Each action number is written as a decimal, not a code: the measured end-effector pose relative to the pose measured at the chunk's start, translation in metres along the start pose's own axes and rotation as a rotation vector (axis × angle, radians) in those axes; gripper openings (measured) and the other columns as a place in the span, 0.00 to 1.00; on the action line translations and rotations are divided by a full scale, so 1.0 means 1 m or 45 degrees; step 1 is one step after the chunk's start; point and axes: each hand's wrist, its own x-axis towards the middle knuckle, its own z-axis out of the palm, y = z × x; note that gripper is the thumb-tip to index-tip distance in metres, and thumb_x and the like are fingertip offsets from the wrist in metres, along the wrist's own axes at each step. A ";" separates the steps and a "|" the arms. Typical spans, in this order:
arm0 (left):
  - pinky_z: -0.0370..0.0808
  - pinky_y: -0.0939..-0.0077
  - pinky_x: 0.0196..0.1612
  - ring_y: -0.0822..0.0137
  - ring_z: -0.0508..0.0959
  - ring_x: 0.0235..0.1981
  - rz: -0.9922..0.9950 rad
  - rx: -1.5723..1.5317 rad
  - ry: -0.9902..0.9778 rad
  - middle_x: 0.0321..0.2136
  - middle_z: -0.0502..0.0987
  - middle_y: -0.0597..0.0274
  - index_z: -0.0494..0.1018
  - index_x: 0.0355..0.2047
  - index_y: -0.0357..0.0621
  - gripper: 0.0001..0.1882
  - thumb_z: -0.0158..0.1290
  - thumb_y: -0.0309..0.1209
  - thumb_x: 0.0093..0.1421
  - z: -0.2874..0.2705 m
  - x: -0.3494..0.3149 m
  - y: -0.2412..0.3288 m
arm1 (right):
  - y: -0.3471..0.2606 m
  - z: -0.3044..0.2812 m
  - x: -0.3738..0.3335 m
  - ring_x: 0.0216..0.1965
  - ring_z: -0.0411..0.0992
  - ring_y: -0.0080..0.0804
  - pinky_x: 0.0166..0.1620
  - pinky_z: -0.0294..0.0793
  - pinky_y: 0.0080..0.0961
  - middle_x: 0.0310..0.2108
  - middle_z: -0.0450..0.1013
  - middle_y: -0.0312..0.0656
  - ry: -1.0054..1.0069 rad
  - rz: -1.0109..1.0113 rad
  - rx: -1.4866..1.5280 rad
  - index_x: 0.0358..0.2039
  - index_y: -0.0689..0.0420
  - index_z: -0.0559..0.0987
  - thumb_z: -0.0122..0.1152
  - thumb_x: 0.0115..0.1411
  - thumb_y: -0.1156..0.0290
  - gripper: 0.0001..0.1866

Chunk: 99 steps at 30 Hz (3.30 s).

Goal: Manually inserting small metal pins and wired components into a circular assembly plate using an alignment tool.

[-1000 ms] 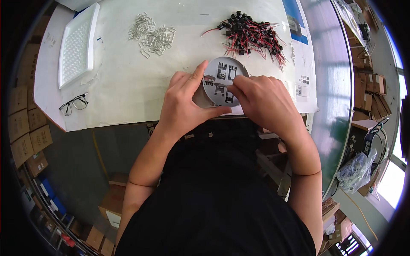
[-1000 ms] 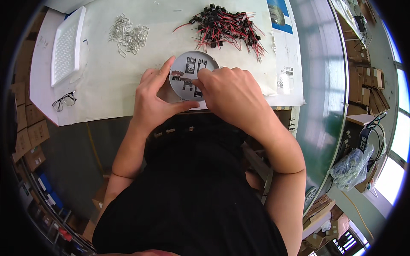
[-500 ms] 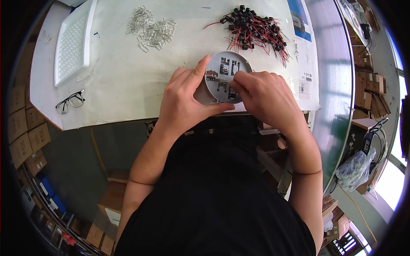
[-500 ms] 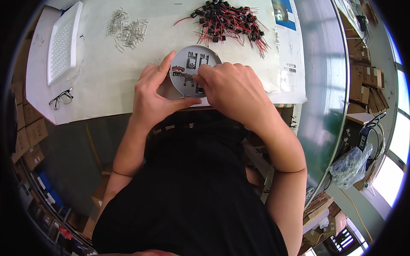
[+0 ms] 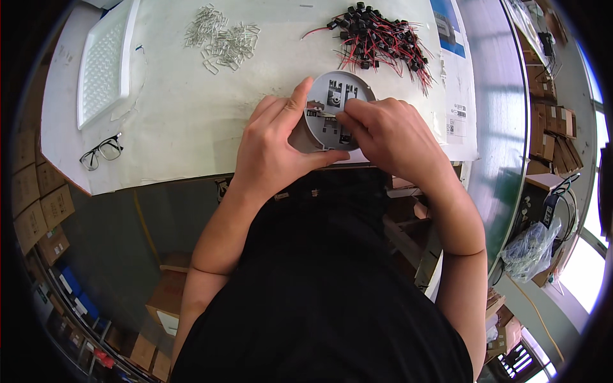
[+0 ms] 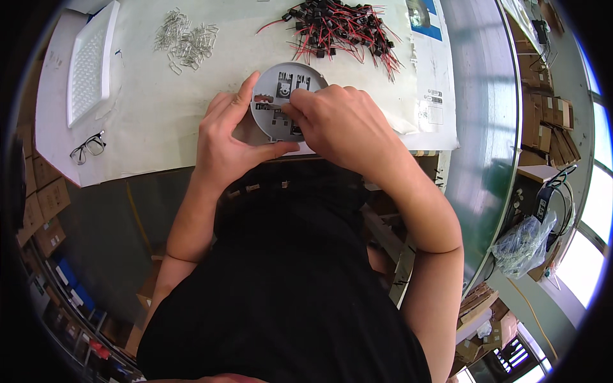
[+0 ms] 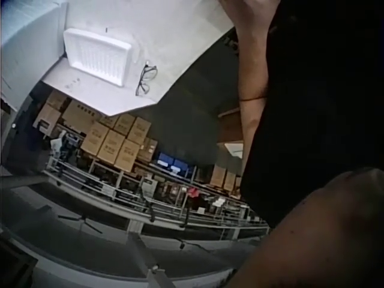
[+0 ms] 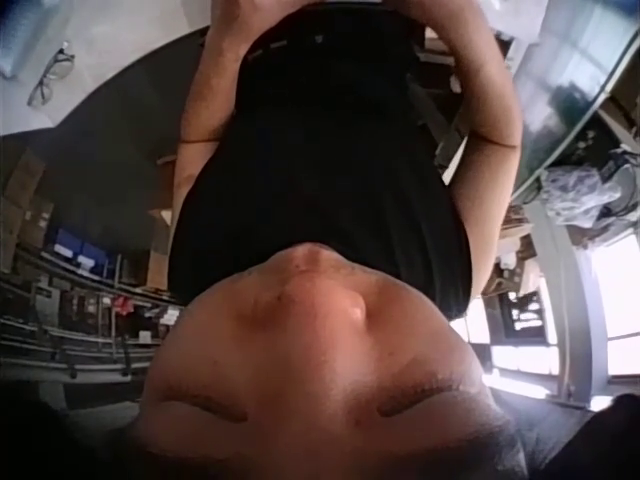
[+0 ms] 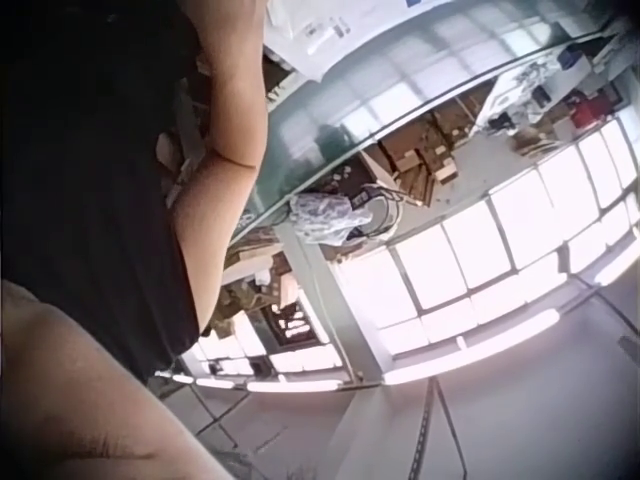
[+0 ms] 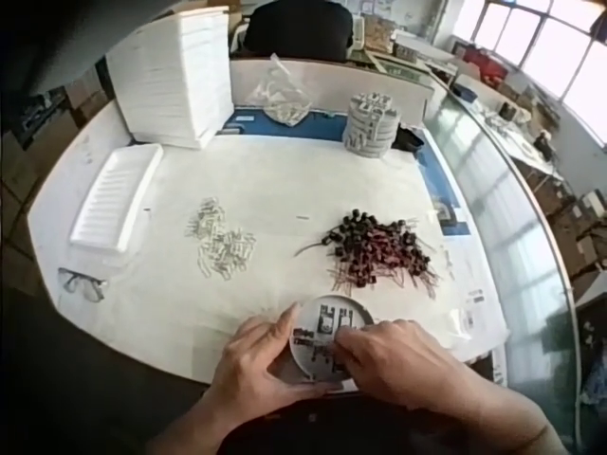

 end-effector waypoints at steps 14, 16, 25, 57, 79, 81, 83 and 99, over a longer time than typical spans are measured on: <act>0.79 0.60 0.47 0.55 0.79 0.36 -0.012 0.000 0.004 0.33 0.81 0.56 0.70 0.68 0.34 0.58 0.78 0.54 0.41 0.001 -0.007 -0.003 | -0.031 -0.022 0.008 0.24 0.78 0.56 0.30 0.76 0.49 0.21 0.76 0.53 -0.179 -0.088 -0.408 0.30 0.58 0.81 0.60 0.65 0.71 0.07; 0.79 0.60 0.47 0.55 0.79 0.36 -0.040 0.000 -0.022 0.32 0.80 0.56 0.70 0.67 0.35 0.58 0.78 0.55 0.41 0.002 -0.006 -0.002 | -0.031 -0.020 0.010 0.24 0.78 0.55 0.30 0.76 0.48 0.21 0.76 0.53 -0.186 -0.083 -0.419 0.30 0.58 0.81 0.60 0.65 0.71 0.07; 0.78 0.60 0.47 0.55 0.80 0.38 -0.081 0.048 -0.038 0.33 0.80 0.56 0.70 0.68 0.37 0.56 0.78 0.52 0.42 -0.005 -0.005 0.003 | -0.018 -0.015 0.012 0.26 0.78 0.56 0.31 0.76 0.46 0.21 0.76 0.53 -0.261 -0.004 -0.374 0.34 0.59 0.82 0.62 0.68 0.64 0.11; 0.61 0.51 0.73 0.58 0.66 0.71 -0.620 -1.249 0.213 0.71 0.64 0.49 0.63 0.70 0.32 0.37 0.50 0.52 0.76 0.007 0.234 -0.055 | 0.208 -0.130 0.120 0.19 0.54 0.14 0.19 0.53 0.18 0.46 0.78 0.39 0.503 0.637 1.146 0.62 0.50 0.78 0.60 0.69 0.36 0.34; 0.46 0.60 0.78 0.58 0.53 0.77 -0.982 -1.608 0.471 0.73 0.58 0.51 0.47 0.77 0.38 0.48 0.49 0.59 0.73 0.136 0.170 0.033 | 0.225 -0.134 0.193 0.15 0.59 0.17 0.20 0.59 0.19 0.27 0.79 0.30 -0.144 0.326 1.255 0.39 0.57 0.86 0.67 0.66 0.46 0.23; 0.44 0.59 0.78 0.58 0.53 0.77 -1.000 -1.626 0.455 0.72 0.59 0.51 0.48 0.78 0.38 0.48 0.50 0.59 0.72 0.126 0.165 0.039 | 0.212 -0.143 0.188 0.16 0.63 0.17 0.21 0.61 0.21 0.27 0.79 0.31 0.054 0.377 1.094 0.37 0.56 0.86 0.66 0.66 0.46 0.23; 0.57 0.65 0.73 0.64 0.63 0.71 -0.977 -1.511 0.499 0.67 0.66 0.53 0.57 0.73 0.34 0.40 0.52 0.50 0.74 0.101 0.161 0.030 | 0.197 -0.151 0.181 0.18 0.70 0.18 0.21 0.65 0.25 0.28 0.81 0.33 0.460 0.478 0.780 0.34 0.56 0.86 0.65 0.67 0.45 0.24; 0.78 0.75 0.44 0.68 0.81 0.38 -0.334 -0.054 0.205 0.38 0.81 0.60 0.83 0.52 0.39 0.17 0.64 0.19 0.62 -0.081 -0.024 -0.018 | 0.069 -0.083 0.037 0.21 0.73 0.48 0.29 0.72 0.39 0.20 0.75 0.55 0.514 0.180 -0.003 0.27 0.65 0.80 0.67 0.63 0.66 0.14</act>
